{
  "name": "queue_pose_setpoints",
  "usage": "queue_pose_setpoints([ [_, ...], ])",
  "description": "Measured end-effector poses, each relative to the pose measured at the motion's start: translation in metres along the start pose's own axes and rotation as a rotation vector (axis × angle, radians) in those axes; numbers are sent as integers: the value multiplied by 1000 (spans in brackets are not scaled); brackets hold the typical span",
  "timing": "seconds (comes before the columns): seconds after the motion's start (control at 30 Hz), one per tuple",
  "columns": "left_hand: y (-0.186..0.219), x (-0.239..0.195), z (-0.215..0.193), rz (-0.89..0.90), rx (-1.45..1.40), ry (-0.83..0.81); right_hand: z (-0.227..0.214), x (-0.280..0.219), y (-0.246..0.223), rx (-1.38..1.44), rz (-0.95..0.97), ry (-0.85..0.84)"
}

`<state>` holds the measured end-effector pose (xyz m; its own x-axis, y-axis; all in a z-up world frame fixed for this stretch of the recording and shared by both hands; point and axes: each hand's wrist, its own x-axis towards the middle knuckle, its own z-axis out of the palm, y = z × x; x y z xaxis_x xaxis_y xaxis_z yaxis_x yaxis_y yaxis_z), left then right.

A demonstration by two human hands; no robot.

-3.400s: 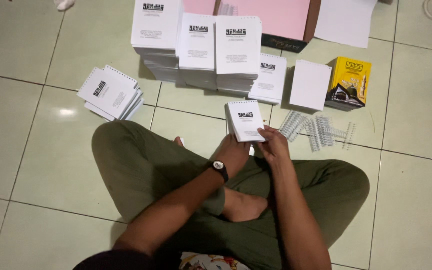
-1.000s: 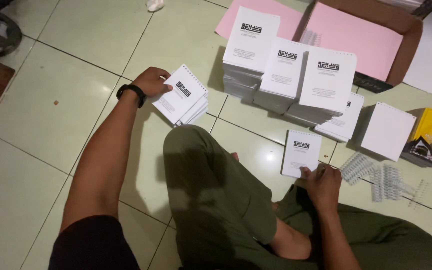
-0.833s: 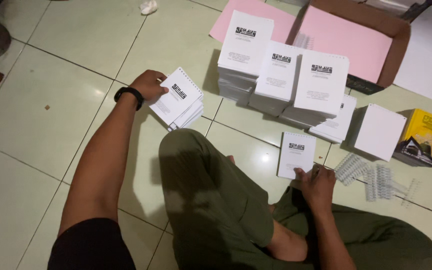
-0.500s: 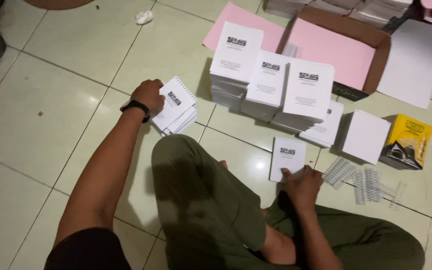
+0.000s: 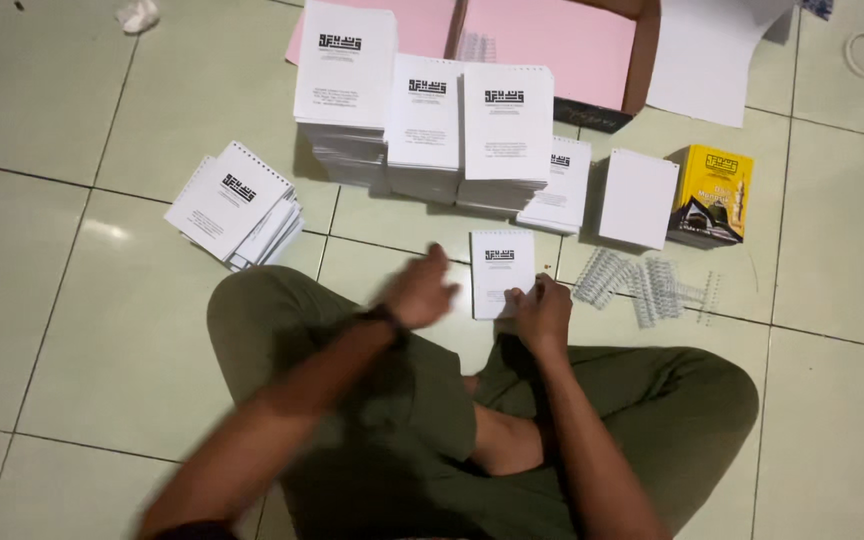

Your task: The person sits on the floor and assembles spiral-bound notebooks by hand. They insert metal spiral coils into the punched holes of the paper stacks, then close the coils to secure the pages. The person handles stacks of paper, loose spiral coils, and finished notebooks.

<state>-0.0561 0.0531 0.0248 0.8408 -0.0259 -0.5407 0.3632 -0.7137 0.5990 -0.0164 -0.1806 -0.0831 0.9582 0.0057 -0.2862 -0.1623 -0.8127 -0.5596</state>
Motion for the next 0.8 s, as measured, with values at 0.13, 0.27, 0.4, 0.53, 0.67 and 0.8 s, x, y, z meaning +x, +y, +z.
queue_pose_setpoints([
  [0.13, -10, 81, 109, -62, -435, 188, -5, -2, 6, 74, 13, -7],
  [0.27, 4, 69, 105, -11, -329, 392, 1, 11, 9, 191, 108, -14],
  [0.4, -13, 76, 114, -58, -360, 400, 2, 8, 13, 186, 143, -23],
  [0.53, -27, 98, 127, -53, -491, 504, 0, 7, 17, 253, 165, -38],
  [0.67, -15, 94, 115, 173, -879, 484, -18, -9, -7, 522, 44, -15],
  [0.8, 15, 47, 91, 434, -711, 528, -30, -27, -39, 671, -108, 120],
])
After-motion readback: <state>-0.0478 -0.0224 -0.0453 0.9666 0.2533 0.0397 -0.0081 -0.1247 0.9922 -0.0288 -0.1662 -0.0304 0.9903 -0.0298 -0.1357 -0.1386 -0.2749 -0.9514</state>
